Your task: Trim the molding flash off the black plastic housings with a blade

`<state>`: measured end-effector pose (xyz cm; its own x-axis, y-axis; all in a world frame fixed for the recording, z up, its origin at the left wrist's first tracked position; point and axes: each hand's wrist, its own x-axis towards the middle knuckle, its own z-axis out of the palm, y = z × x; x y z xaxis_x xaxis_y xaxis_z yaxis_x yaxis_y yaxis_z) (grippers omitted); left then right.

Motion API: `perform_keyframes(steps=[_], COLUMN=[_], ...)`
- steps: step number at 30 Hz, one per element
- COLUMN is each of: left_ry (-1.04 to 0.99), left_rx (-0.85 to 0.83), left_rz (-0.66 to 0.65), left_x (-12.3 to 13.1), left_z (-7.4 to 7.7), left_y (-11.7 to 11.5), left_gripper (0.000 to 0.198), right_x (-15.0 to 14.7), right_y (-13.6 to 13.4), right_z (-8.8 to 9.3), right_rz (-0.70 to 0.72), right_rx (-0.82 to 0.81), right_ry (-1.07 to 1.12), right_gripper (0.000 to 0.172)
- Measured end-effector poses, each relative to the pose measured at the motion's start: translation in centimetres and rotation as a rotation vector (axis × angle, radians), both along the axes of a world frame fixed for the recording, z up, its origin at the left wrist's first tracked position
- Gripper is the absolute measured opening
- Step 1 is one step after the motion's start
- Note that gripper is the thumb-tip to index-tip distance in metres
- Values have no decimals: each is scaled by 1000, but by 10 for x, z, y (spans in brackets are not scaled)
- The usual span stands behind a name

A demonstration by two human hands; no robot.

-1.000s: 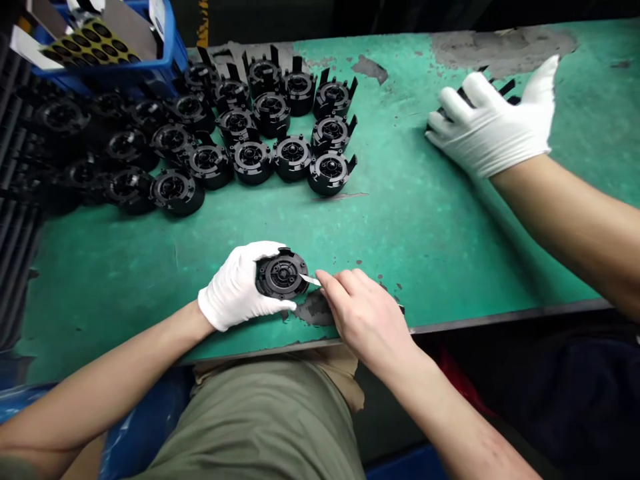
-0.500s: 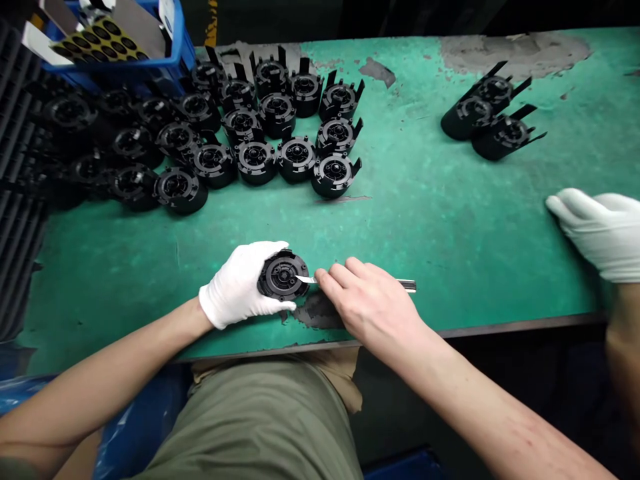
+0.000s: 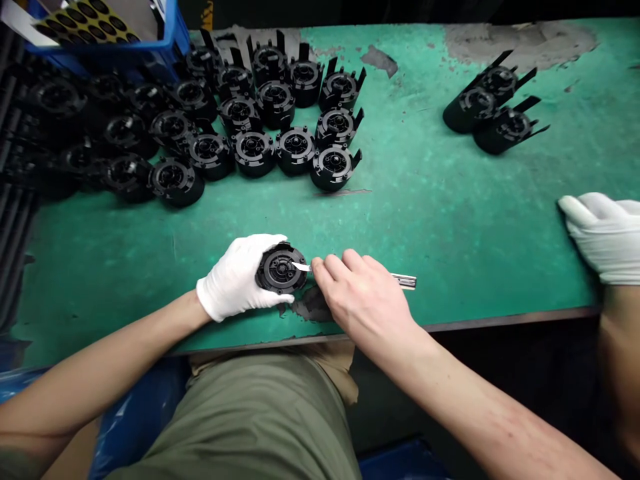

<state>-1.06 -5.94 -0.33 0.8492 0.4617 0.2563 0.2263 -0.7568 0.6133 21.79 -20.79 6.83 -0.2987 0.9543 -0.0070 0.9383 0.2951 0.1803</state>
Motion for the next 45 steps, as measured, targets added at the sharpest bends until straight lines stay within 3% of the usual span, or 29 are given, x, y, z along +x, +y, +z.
perform_keyframes(steps=[6,16,25,34,45], left_ry=[-49,-32,-31,-22,-33], left_rx=[58,18,6,-3,7], left_rz=[3,-6,-11,1,10], left_x=[0,-1,0,0,1], left_z=[-4,-6,-5,-5,-4], left_y=[0,1,0,0,0], left_gripper=[104,106,104,104,102], right_x=[-3,2,-2,-5,-12], right_y=[-2,-20,-6,-3,-4], right_z=[0,-4,-1,-5,-14], right_rz=[-16,-58,-11,-18,-55], right_rx=[36,50,15,9,113], right_ry=[6,84,98,45,7], right_gripper=[25,38,30,33,29])
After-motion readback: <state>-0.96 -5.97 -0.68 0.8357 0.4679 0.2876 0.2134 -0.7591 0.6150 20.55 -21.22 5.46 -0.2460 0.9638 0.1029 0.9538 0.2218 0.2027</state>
